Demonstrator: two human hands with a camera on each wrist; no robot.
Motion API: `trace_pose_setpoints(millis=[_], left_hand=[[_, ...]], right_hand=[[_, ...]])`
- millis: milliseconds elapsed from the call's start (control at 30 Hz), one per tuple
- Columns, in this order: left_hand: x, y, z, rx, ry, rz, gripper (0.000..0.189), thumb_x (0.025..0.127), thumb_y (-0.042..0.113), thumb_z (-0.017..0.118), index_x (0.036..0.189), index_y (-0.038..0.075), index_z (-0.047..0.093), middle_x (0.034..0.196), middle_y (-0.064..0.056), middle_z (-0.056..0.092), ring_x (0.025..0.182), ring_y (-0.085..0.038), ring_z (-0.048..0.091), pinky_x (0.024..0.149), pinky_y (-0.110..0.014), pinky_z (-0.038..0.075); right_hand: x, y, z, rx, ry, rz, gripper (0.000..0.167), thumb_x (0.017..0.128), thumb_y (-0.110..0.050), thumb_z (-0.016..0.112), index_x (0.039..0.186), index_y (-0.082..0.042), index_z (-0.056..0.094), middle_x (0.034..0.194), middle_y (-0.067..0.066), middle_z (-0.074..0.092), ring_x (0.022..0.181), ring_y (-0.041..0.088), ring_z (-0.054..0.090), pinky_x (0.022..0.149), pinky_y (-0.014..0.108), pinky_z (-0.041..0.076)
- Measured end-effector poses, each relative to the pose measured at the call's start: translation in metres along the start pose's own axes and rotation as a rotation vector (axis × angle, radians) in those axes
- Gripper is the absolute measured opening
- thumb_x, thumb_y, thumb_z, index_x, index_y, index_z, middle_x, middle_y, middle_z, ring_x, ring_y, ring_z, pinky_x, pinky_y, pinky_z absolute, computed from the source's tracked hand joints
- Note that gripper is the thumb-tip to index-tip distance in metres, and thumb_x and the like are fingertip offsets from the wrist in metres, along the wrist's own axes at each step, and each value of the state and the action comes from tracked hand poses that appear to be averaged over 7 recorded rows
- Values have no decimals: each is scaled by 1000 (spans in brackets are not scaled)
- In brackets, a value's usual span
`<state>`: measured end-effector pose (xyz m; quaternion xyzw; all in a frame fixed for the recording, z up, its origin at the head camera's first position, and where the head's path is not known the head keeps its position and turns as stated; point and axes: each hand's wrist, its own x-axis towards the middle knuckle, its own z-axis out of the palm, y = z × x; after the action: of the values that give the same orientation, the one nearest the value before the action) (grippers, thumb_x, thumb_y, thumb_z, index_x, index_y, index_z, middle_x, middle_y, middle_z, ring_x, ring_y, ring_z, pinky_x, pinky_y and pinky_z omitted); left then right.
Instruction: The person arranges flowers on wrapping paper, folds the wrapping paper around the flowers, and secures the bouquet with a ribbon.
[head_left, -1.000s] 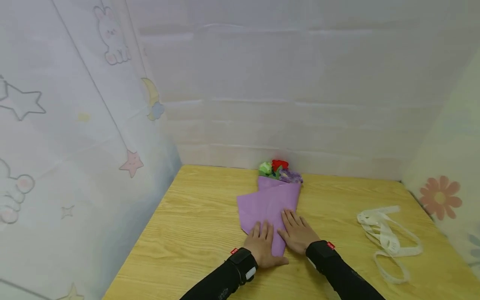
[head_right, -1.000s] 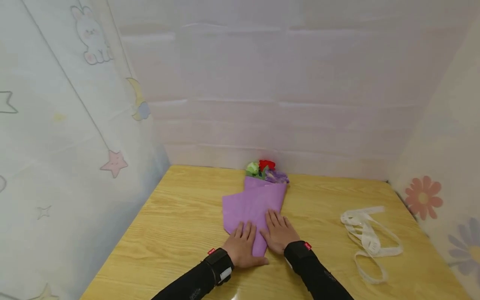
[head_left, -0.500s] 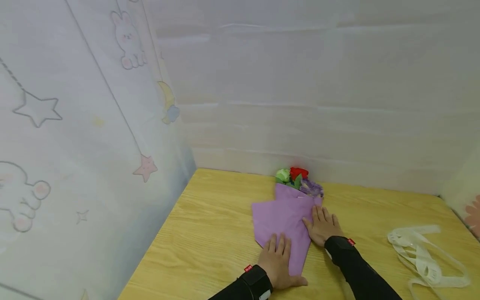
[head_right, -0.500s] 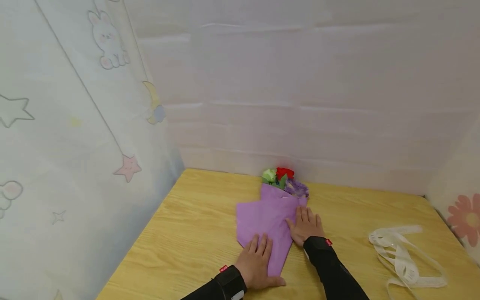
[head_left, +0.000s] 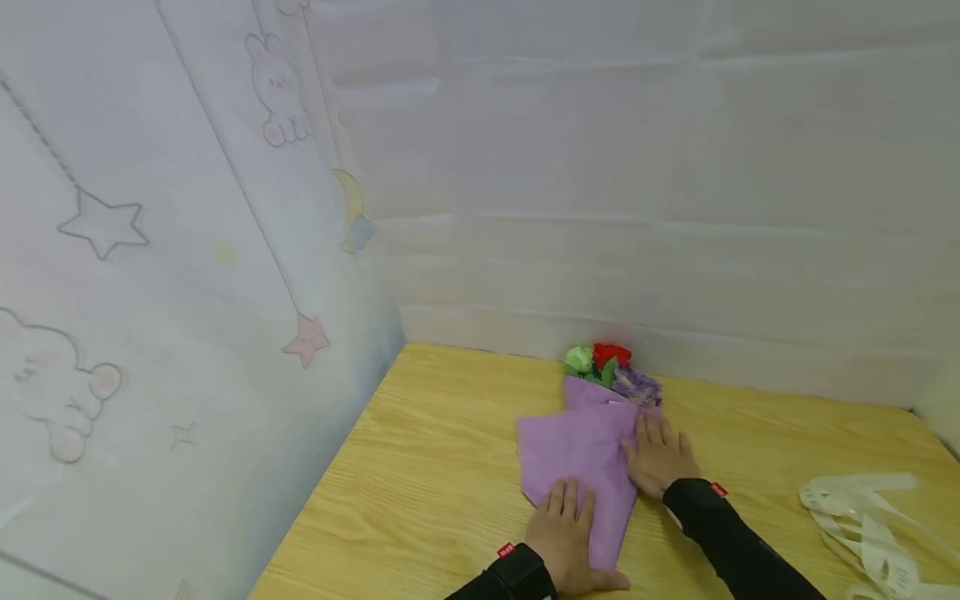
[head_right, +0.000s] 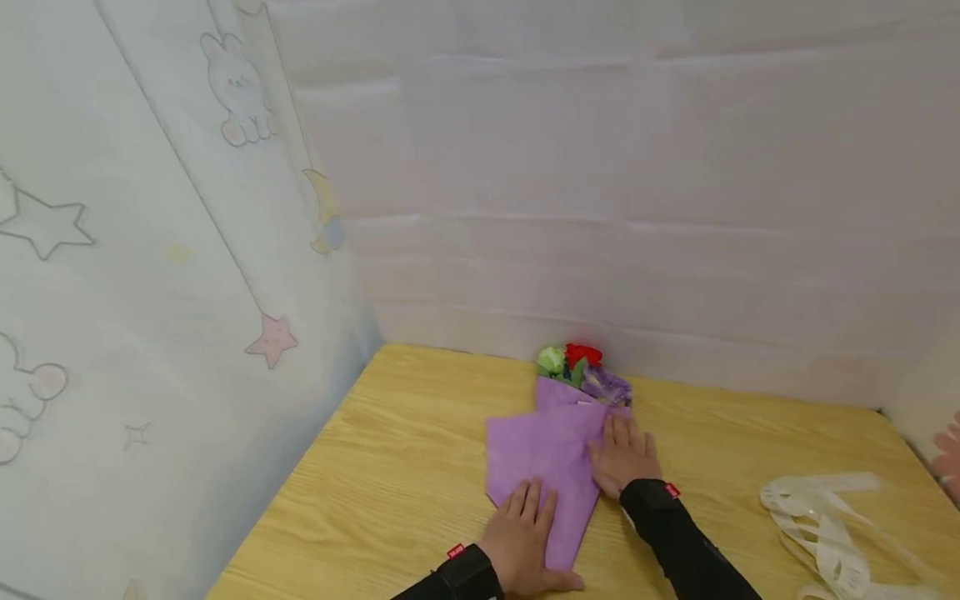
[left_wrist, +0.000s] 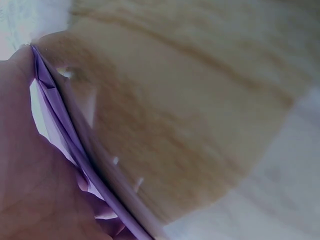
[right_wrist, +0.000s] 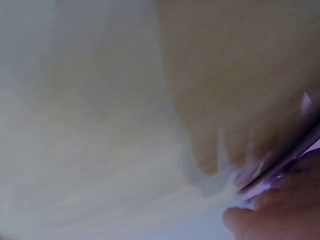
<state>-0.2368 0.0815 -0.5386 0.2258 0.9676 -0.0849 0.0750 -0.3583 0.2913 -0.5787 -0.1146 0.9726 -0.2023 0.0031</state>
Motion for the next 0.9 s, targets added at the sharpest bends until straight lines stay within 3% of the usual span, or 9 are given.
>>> trace_pose_setpoints(millis=[167,233,400,533,667,900], left_hand=[[12,-19,7,-26,18,-19,117,76,97,32,163,21,22,167,-10,22,154,-24,19,120,-35,25],[16,-27,3,-34,23,-27,117,76,97,34,163,19,22,167,-11,22,154,-25,19,120,-36,26],[26,-44,1,-21,69,-49,116,79,94,38,162,14,28,166,-13,25,154,-27,21,120,-37,25],[30,-53,4,-4,94,-60,110,82,88,45,160,11,31,164,-13,29,152,-27,24,120,-35,26],[28,-55,-1,-14,90,-72,106,84,81,54,160,11,32,163,-13,30,151,-28,27,119,-35,28],[18,-49,-13,-40,75,-66,104,83,78,58,160,13,32,163,-17,31,150,-30,30,117,-37,32]], right_hand=[[-22,-43,12,56,-63,-109,86,107,-55,33,152,18,20,160,38,15,148,55,11,114,71,8],[-30,-54,13,39,-99,-142,85,108,-55,32,154,16,19,162,35,14,150,52,11,116,68,10],[-49,-68,10,-61,-153,-277,72,110,-47,33,157,7,24,165,24,19,152,42,15,119,60,18],[-65,-72,11,-10,-154,-371,68,110,-44,35,156,6,28,164,22,24,151,43,19,117,63,19],[-75,-75,10,32,-155,-401,67,111,-42,36,156,6,28,164,23,25,151,43,20,116,65,17],[-80,-72,11,64,-169,-371,65,110,-42,38,157,2,30,164,19,26,151,41,20,117,64,15]])
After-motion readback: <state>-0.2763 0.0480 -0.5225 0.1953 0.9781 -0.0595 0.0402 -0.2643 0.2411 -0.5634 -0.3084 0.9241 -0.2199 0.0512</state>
